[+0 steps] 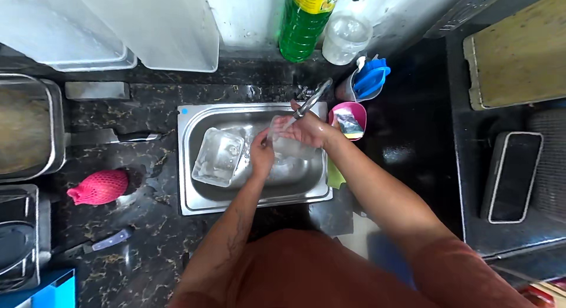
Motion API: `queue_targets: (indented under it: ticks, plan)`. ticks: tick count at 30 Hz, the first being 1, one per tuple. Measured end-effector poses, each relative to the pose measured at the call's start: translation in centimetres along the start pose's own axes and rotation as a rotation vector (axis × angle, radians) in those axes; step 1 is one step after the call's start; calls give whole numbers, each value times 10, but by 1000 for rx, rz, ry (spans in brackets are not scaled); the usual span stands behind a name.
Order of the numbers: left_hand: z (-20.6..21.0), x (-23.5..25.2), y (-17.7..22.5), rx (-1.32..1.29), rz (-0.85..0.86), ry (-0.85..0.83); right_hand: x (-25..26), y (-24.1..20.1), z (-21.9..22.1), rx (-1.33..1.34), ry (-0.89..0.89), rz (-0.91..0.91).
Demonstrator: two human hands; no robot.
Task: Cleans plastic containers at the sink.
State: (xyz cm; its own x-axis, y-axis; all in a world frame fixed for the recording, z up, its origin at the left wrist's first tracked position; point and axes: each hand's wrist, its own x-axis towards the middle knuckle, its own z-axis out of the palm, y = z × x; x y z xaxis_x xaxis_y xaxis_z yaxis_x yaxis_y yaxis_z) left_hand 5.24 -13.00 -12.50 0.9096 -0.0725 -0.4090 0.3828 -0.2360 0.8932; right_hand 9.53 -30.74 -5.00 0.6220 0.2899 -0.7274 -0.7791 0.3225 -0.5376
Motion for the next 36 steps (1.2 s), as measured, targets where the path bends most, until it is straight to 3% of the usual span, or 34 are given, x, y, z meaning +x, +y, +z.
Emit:
queue_targets:
  ticks: [5, 8, 11, 18, 21, 23, 26, 29, 31, 34, 36]
  plan:
    - [1, -2, -1, -62, -41, 73, 0, 2, 2, -2, 0, -15]
    - [-1, 0, 0, -27, -10, 39, -2, 2, 1, -37, -88, 7]
    - [-5, 10, 6, -49, 46, 14, -4, 2, 6, -28, 14, -20]
    - [3, 0, 1, -98, 69, 55, -6, 0, 6, -17, -18, -37]
    - [2, 15, 7, -115, 110, 75, -3, 2, 6, -19, 54, -65]
    - [1, 14, 9, -65, 113, 56, -9, 0, 7, 2, 1, -51]
    - [1, 2, 5, 24, 49, 23, -7, 2, 6, -49, 64, -89]
    - [-1, 11, 4, 66, 125, 40, -7, 1, 7, -29, -20, -50]
    - [-3, 18, 10, 70, 163, 39, -6, 4, 10, -23, 64, -83]
    - [-4, 6, 14, 136, 143, 27, -10, 4, 9, -32, 6, -86]
    - [-7, -7, 11, 173, 118, 16, -9, 3, 11, -25, 74, -98]
